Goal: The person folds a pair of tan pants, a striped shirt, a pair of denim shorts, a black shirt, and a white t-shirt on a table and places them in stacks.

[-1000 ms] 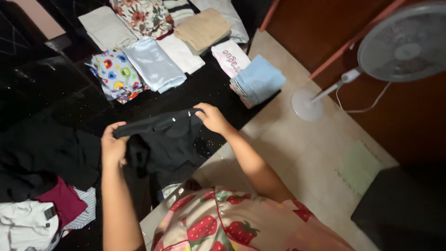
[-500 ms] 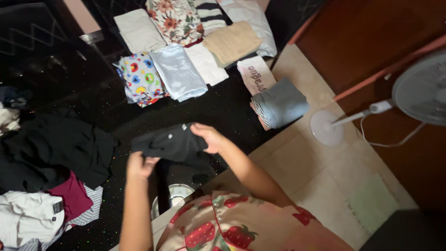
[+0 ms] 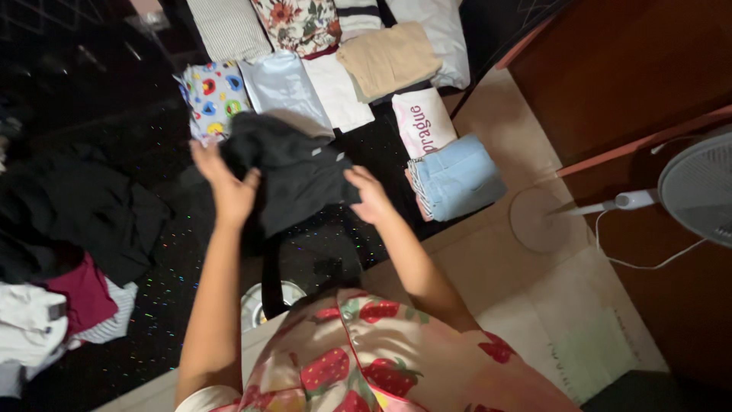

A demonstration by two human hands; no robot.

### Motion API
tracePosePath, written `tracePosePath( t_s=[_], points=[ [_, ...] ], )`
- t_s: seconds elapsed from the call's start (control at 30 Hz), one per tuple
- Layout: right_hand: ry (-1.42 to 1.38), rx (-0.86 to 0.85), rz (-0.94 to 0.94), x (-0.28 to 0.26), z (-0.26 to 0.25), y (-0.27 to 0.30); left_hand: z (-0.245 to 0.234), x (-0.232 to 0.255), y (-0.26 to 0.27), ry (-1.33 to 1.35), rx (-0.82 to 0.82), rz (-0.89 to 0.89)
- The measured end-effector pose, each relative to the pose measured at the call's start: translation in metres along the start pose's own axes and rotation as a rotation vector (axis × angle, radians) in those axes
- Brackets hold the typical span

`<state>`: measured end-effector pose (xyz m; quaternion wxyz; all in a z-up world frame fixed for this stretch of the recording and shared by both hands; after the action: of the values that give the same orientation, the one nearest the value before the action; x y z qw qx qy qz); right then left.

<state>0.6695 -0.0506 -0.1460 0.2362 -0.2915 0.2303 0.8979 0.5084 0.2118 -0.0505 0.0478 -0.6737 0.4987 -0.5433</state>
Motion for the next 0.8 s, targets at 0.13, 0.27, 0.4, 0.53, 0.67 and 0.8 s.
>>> tracePosePath(
  t_s=[0.13,0.27,0.4,0.53,0.67,0.8],
  points=[
    [0.729,0.583,-0.038,-0.001,-0.124,0.004,0.056,-0.066,0.109,-0.246,-0.475,-0.206],
    [1.173,0.584,0.005,0.014,-0.141,0.001,0.055,-0.114,0.209,-0.435,-0.833,-0.458],
    [1.594,0.133,-0.371,0.022,-0.083,-0.015,0.033,-0.109,0.239,-0.446,-0.796,-0.549],
    [2.030,-0.023,-0.221,0.044,-0.068,-0.012,0.021,-0.095,0.249,-0.516,-0.758,-0.553],
    [2.257,-0.020,0.303,0.058,-0.075,-0.018,0.005,-0.080,0.262,-0.659,-0.709,-0.518],
    [1.989,0.189,0.135,0.041,-0.070,-0.042,-0.007,-0.080,0.281,-0.720,-0.579,-0.566]
  ],
)
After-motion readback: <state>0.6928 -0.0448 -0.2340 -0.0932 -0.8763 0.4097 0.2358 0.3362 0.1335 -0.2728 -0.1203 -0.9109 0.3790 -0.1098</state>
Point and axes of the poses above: each hand's wrist, its own y-axis away from the middle knuckle, its own z-axis out of the palm, x = y × z, the point moved 6 cm from there along -y, towards the middle knuckle, and after that the axes turned 6 degrees about z, right-handed, at the moved point
